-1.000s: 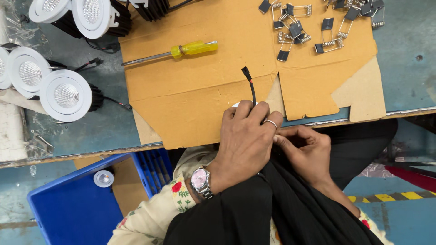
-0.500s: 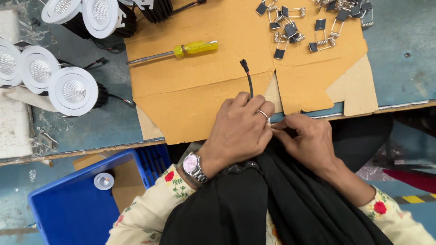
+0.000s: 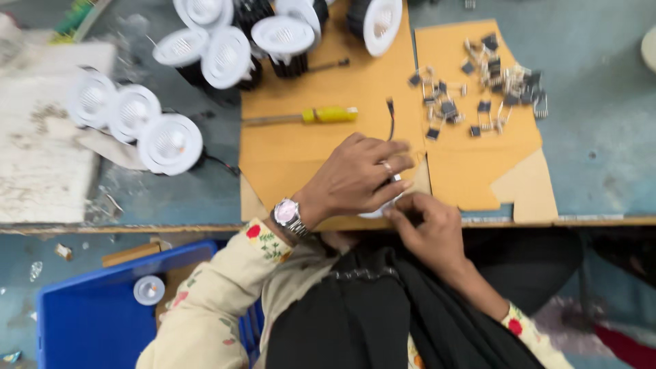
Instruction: The person assembles LED lighting fixtures by securing housing components with an electric screwdriver and manually attaching metal mounting clips to the circular base of each unit.
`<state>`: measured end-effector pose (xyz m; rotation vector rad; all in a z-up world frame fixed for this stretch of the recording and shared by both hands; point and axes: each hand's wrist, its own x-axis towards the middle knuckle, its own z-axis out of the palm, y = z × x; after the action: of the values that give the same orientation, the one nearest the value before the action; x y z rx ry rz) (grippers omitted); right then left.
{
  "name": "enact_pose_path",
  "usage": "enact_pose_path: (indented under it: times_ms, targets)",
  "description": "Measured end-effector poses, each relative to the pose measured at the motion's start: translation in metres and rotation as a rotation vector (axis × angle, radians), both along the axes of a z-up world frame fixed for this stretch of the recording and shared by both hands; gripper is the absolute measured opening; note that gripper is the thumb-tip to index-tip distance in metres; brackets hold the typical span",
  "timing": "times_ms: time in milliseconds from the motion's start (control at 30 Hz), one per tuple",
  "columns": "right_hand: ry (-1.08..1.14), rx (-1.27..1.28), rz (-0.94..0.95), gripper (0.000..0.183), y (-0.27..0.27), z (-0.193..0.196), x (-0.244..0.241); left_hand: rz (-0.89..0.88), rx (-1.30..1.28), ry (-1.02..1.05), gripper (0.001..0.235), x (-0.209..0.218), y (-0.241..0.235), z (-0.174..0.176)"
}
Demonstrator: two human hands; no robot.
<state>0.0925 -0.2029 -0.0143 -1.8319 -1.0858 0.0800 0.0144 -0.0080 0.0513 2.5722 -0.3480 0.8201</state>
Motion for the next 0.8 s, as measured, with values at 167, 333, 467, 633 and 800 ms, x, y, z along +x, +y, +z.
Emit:
enact_pose_path:
  times_ms: [167,333,467,633,800]
  targets:
    - [0.107,-0.131,-0.031,0.019,0.018,0.016,-0.007,0.4,-0.02,-0.118,0.039,0.014,0.075,-0.032]
    - [0.072,-0.079,0.039,0.02,0.03,0.013,-0.015,0.421,0.068,0.302,0.024,0.027,0.096,-0.054]
    - [0.116,-0.079,0.029,0.02,0.032,0.006,-0.018,0.476,-0.02,-0.565,0.019,0.008,0.096,0.0]
    - [0.055,-0.061,0.031,0.021,0.035,-0.001,-0.024,-0.116,-1.011,-0.592,0.029,-0.045,0.045,0.069]
    - [0.046,-0.082,0.015,0.022,0.026,0.0,-0.036,-0.243,-1.45,-0.362,0.047,-0.045,-0.017,0.073]
